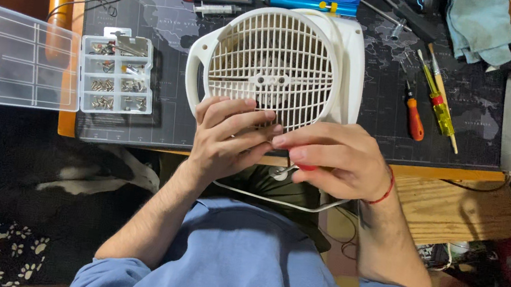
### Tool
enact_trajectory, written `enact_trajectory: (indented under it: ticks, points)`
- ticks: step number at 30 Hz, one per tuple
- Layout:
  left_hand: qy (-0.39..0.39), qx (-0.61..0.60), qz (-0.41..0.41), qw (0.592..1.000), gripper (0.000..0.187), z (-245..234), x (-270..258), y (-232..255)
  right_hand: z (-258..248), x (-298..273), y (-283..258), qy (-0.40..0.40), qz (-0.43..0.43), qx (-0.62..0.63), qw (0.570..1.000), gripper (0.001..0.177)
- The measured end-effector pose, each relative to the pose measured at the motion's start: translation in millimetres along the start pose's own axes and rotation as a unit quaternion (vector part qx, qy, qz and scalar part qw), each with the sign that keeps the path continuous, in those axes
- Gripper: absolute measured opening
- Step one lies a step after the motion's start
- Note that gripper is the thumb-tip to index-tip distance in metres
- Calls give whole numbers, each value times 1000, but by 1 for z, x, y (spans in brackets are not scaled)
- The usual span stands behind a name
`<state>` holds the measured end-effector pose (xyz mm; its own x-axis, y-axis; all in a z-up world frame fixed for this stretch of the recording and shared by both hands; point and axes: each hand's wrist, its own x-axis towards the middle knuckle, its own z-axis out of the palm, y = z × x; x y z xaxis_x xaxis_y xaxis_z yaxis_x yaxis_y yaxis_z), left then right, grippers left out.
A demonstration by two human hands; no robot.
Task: The person uses a red-handled screwdriver to remove screws from the front grille of a white electric fan. They unscrew fasteners from multiple locations around the fan's perimeter and place the screws into a compartmentalized parts box on the workbench.
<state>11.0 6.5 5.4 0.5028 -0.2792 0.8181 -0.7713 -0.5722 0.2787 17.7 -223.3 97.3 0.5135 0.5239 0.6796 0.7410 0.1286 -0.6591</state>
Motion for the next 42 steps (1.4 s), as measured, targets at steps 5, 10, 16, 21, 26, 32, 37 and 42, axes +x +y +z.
enact_trajectory:
  ticks: [5, 10, 16, 21, 26, 32, 37, 42]
  points:
    - [-6, -5, 3, 1000, 21, 0, 0, -2, -2, -9, 5, 7, -48, -89, 995, 27]
    - [-9, -27, -5, 1000, 23, -4, 1, -4, -18, -23, 7, 58, -85, -55, 993, 46]
    - [57, -107, -123, 985, 29, 1, -5, -17, -34, -46, -3, 113, -78, -70, 988, 73]
    - [58, -113, -366, 922, 51, -18, 10, -28, -28, -47, -2, 198, -43, -74, 976, 68]
    - [-98, -187, -554, 805, 57, -29, 22, -44, -25, -53, 3, 235, -21, -106, 966, 64]
    - [22, -298, -462, 835, 49, -7, 0, -51, -27, -59, 6, 236, -38, -85, 967, 66]
    - [49, -289, -437, 850, 53, -5, -6, -49, -31, -64, 2, 228, -42, -87, 969, 64]
    - [70, -263, -407, 872, 52, -9, -3, -39, -33, -71, 4, 233, -44, -54, 970, 66]
